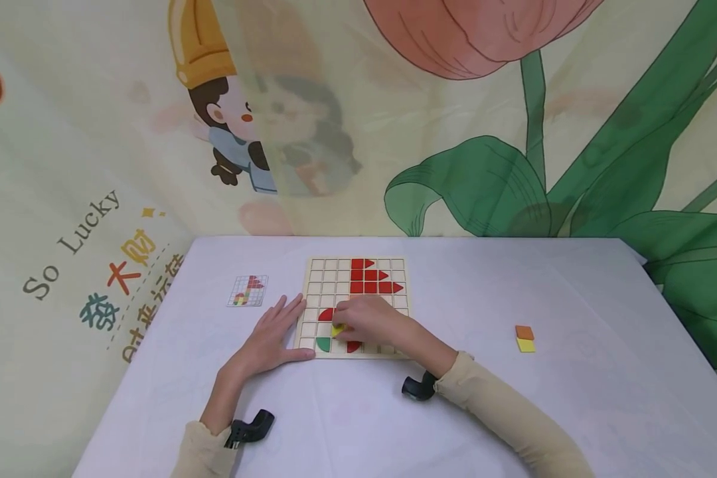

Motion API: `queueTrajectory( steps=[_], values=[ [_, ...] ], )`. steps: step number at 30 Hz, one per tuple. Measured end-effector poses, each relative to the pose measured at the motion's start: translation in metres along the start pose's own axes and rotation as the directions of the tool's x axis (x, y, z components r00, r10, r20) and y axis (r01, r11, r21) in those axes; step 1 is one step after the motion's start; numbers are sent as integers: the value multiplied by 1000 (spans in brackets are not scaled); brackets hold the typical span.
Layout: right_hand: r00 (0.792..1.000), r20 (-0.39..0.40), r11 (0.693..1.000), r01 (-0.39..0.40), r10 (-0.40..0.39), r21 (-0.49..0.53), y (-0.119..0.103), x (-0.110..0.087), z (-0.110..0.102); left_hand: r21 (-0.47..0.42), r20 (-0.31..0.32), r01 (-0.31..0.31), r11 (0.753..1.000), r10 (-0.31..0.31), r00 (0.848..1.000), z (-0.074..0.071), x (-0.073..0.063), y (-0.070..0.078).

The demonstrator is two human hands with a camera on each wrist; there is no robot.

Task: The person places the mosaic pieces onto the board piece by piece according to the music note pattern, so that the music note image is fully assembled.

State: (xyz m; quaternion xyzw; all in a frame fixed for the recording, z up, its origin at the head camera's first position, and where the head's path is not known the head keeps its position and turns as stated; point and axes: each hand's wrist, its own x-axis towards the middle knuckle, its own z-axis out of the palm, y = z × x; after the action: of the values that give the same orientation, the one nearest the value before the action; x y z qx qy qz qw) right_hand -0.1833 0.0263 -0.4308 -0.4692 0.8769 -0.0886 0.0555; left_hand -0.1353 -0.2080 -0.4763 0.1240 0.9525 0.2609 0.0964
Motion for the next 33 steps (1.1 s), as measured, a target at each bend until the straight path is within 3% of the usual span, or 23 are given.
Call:
queueTrajectory(
  steps=[5,11,25,33],
  values=[
    [999,7,999,-47,47,6,-2,0,5,5,0,-1,1000,1,1000,0,1,1],
    [999,-21,997,-43,45,56,-5,1,11,11,7,4,1000,-4,1000,-1,0,1],
    [997,-4,992,-74,74,98,-8,3,10,20,-9,-5,1000,5,1000,-5,-1,-1],
    [998,7,989,-60,59,132,1,-23,7,5,3,-4,1000,4,1000,-2,0,0]
  ],
)
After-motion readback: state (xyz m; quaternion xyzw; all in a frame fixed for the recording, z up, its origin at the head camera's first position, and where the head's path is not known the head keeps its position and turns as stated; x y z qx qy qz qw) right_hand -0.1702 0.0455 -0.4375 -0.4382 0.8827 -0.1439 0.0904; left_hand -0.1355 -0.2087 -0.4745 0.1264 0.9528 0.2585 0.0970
